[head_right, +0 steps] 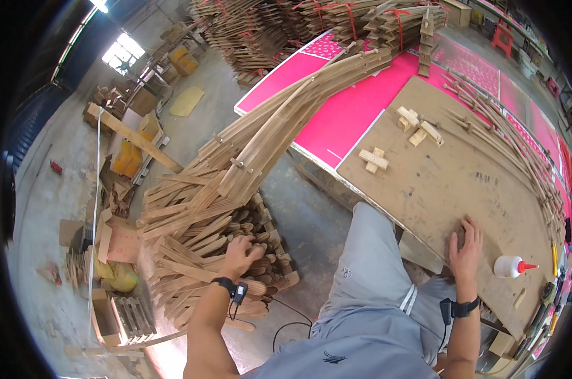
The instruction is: Assembling and gluing bamboo or wood components of a furniture piece at a workbench.
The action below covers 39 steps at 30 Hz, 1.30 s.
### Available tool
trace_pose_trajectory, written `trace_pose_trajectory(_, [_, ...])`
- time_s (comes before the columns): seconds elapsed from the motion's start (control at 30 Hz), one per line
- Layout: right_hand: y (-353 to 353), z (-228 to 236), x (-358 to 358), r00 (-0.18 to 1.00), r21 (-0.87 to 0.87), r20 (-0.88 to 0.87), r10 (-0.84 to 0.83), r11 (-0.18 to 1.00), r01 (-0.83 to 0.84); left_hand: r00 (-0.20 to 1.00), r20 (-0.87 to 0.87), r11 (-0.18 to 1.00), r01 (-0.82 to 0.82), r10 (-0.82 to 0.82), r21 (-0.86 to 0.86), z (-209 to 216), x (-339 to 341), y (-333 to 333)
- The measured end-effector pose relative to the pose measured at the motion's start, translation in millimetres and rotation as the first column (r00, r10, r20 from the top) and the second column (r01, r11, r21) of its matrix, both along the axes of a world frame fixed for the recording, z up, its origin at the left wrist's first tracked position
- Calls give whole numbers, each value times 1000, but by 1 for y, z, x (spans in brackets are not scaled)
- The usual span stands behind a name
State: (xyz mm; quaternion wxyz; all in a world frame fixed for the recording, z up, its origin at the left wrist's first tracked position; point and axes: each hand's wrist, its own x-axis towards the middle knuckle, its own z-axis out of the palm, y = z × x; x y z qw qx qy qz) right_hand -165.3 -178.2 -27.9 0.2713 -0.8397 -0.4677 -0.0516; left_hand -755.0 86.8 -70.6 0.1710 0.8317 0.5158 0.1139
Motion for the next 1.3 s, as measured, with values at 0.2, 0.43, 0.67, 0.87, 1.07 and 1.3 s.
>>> trace_pose_trajectory(0.2, [-6, 7, -8, 998, 20, -35, -51, 998, 52, 838, -502, 975, -217, 214, 52, -18, -110, -22])
trace_pose_trajectory(0.43, [8, 10, -14, 998, 77, 44, -53, 996, 50, 768, -599, 911, -384, 226, -150, -33, -84, -17])
trace_pose_trajectory(0.67, [1, 0, -13, 1000, 135, 28, -12, 991, 8, 796, -594, 989, -150, 117, -6, 1, -58, 31])
trace_pose_trajectory(0.87, [1, -2, -11, 1000, 163, 24, -3, 987, -1, 812, -577, 995, -36, 86, 96, 46, -55, 38])
trace_pose_trajectory(1.07, [0, -5, -13, 1000, 191, 11, -2, 982, -1, 835, -550, 960, 127, 32, 249, 121, -39, 42])
trace_pose_trajectory(1.3, [-10, -9, -21, 990, 196, -86, 109, 976, -90, 859, -508, 788, 267, 66, 554, 236, 125, 6])
